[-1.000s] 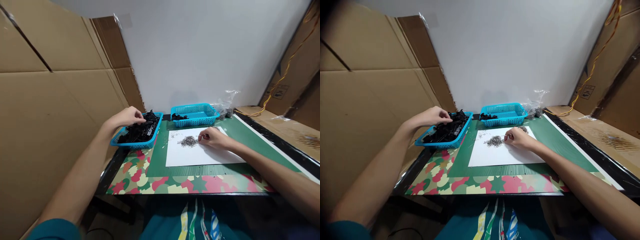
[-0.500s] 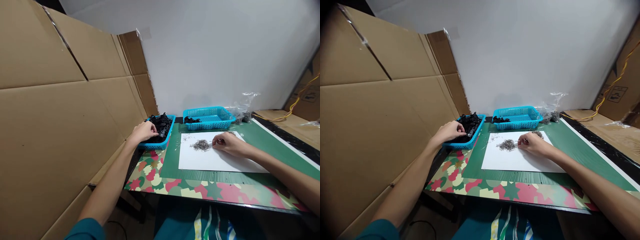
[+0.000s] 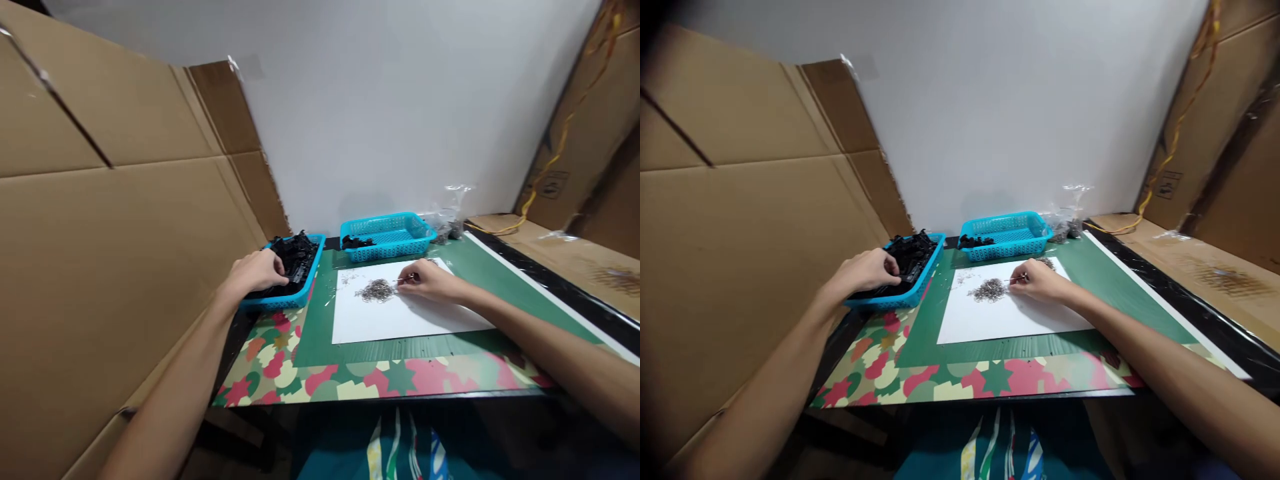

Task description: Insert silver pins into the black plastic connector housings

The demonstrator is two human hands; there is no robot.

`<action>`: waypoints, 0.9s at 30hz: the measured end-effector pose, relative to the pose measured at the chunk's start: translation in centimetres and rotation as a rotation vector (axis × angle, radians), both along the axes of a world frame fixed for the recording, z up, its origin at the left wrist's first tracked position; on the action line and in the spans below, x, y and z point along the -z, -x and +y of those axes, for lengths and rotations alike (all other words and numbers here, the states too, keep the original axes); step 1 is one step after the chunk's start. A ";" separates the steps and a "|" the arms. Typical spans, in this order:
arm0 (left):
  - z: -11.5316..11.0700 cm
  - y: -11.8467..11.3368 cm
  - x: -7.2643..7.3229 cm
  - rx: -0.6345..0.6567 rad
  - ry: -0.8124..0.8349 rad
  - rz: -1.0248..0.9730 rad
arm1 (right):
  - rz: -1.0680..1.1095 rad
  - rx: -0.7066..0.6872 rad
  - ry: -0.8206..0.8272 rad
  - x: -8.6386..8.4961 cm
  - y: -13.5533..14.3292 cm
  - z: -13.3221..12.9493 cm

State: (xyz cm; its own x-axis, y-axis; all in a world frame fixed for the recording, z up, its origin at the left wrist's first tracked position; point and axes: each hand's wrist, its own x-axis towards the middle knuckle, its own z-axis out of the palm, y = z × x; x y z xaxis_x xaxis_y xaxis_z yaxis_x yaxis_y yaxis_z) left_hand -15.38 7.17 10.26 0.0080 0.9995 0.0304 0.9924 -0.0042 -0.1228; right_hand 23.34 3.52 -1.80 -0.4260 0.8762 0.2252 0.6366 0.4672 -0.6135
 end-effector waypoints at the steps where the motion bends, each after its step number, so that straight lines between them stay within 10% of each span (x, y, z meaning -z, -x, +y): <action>1: 0.1 0.0 -0.1 -0.001 -0.010 0.006 | 0.006 0.004 -0.005 -0.1 0.0 0.1; 27: -0.1 -0.5 -2.2 0.251 -0.347 -0.548 | 0.015 0.025 0.026 0.5 0.9 0.4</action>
State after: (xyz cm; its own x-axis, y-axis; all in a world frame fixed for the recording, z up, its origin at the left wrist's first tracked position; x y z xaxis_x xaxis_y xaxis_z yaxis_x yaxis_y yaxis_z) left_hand -14.92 7.05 12.47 0.1298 0.9011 0.4138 0.8859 -0.2928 0.3599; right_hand 22.43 3.89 -2.26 -0.4008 0.8922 0.2081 0.6387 0.4349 -0.6347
